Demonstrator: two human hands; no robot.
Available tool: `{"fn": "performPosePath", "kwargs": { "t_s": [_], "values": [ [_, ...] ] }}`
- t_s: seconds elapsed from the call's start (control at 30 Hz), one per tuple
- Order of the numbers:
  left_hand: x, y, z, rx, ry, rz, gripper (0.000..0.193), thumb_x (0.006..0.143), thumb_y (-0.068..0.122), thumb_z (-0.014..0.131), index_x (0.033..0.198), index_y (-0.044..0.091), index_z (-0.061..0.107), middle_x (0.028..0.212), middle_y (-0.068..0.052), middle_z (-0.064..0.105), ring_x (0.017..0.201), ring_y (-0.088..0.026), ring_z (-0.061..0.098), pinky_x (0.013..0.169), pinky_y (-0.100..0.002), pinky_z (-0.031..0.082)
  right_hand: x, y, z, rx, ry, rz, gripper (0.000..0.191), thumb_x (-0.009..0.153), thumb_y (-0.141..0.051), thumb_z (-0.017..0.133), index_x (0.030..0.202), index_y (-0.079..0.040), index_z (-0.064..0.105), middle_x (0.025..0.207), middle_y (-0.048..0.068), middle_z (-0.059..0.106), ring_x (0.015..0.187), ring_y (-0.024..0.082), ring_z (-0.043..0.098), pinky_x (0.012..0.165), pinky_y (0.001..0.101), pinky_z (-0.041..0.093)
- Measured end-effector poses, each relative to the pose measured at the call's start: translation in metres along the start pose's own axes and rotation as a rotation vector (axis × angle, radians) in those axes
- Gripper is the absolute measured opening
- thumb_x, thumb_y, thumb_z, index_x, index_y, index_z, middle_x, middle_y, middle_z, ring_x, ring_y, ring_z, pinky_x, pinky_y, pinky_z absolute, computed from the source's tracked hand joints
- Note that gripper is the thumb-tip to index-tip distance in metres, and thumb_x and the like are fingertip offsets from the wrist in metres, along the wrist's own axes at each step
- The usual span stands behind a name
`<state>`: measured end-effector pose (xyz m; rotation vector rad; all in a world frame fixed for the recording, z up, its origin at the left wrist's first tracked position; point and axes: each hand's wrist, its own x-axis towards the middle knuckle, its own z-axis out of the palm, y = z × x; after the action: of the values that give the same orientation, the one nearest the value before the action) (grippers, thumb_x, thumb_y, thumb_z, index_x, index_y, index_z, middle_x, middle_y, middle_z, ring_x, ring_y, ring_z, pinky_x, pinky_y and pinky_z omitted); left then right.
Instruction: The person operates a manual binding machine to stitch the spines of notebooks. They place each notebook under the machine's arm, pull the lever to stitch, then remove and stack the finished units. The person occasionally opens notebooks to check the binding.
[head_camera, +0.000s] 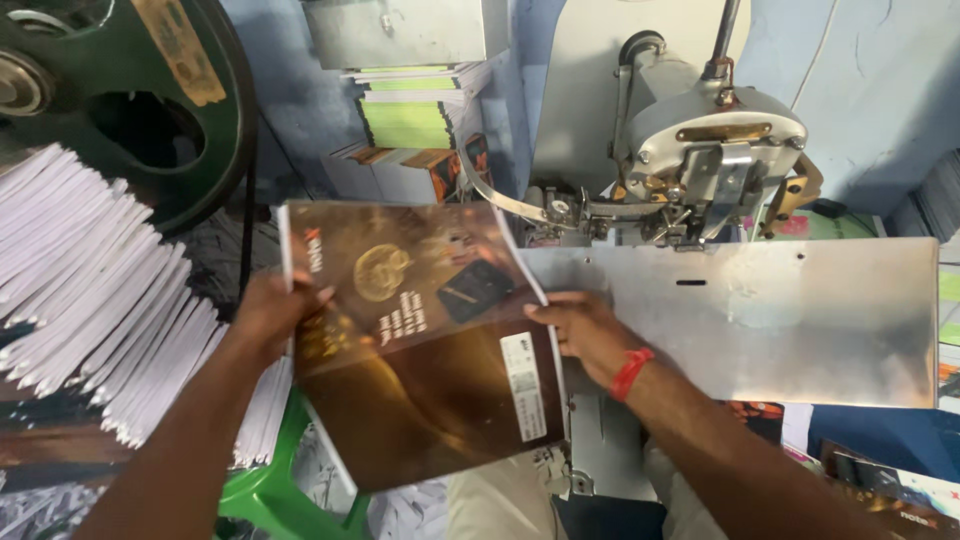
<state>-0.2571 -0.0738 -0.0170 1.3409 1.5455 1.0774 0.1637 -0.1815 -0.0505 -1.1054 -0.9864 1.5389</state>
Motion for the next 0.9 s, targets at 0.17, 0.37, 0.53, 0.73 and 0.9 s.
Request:
{"fn": "performPosePath", "kwargs": {
  "t_s": [0.17,0.37,0.53,0.73,0.9],
  "values": [
    [0.061,0.033,0.089,0.14,-0.085,0.269,0.015,0.081,0.0,0.083,0.081,-0.001,0.068,0.076,-0.009,0.068,0.066,-0.016,0.061,0.058,-0.033,0.049,0.016,-0.001,-0.065,-0.023,0.122,-0.022,0.027,0.091,-0.021,0.073,0.107,0.0,0.07,0.092,0.006,0.071,0.08,0.017,0.071,0.075,0.0342,0.058],
    [0.087,0.069,0.199,0.265,-0.175,0.254,0.013,0.077,0.007,0.086,0.085,0.004,0.077,0.077,-0.007,0.076,0.066,-0.015,0.07,0.062,-0.03,0.057,-0.007,-0.022,-0.142,-0.101,0.34,-0.056,0.028,0.089,-0.02,0.076,0.106,0.001,0.072,0.089,0.008,0.07,0.076,0.018,0.067,0.069,0.0338,0.053],
    [0.125,0.052,0.267,0.264,-0.216,0.637,0.009,0.085,0.005,0.078,0.092,0.0,0.074,0.085,-0.01,0.076,0.073,-0.015,0.071,0.065,-0.033,0.058,-0.019,-0.043,-0.176,-0.302,0.525,-0.147,0.033,0.082,-0.02,0.08,0.103,0.004,0.075,0.092,0.012,0.077,0.079,0.021,0.074,0.07,0.035,0.06],
    [0.154,0.036,0.299,0.245,-0.556,0.597,0.005,0.085,0.006,0.077,0.088,0.005,0.08,0.084,-0.008,0.078,0.075,-0.016,0.072,0.068,-0.033,0.057,-0.021,-0.062,-0.187,-0.847,0.817,-0.233,0.039,0.079,-0.028,0.085,0.107,-0.001,0.079,0.085,0.013,0.079,0.077,0.022,0.077,0.073,0.0341,0.058],
    [0.15,0.037,0.321,0.315,-0.601,0.61,0.007,0.086,0.01,0.076,0.089,0.004,0.078,0.084,-0.009,0.077,0.075,-0.017,0.071,0.067,-0.034,0.056,-0.018,-0.065,-0.192,-1.132,0.772,-0.522,0.024,0.083,-0.025,0.082,0.102,-0.011,0.083,0.09,0.009,0.08,0.082,0.025,0.077,0.073,0.0367,0.059]
  ]
}}
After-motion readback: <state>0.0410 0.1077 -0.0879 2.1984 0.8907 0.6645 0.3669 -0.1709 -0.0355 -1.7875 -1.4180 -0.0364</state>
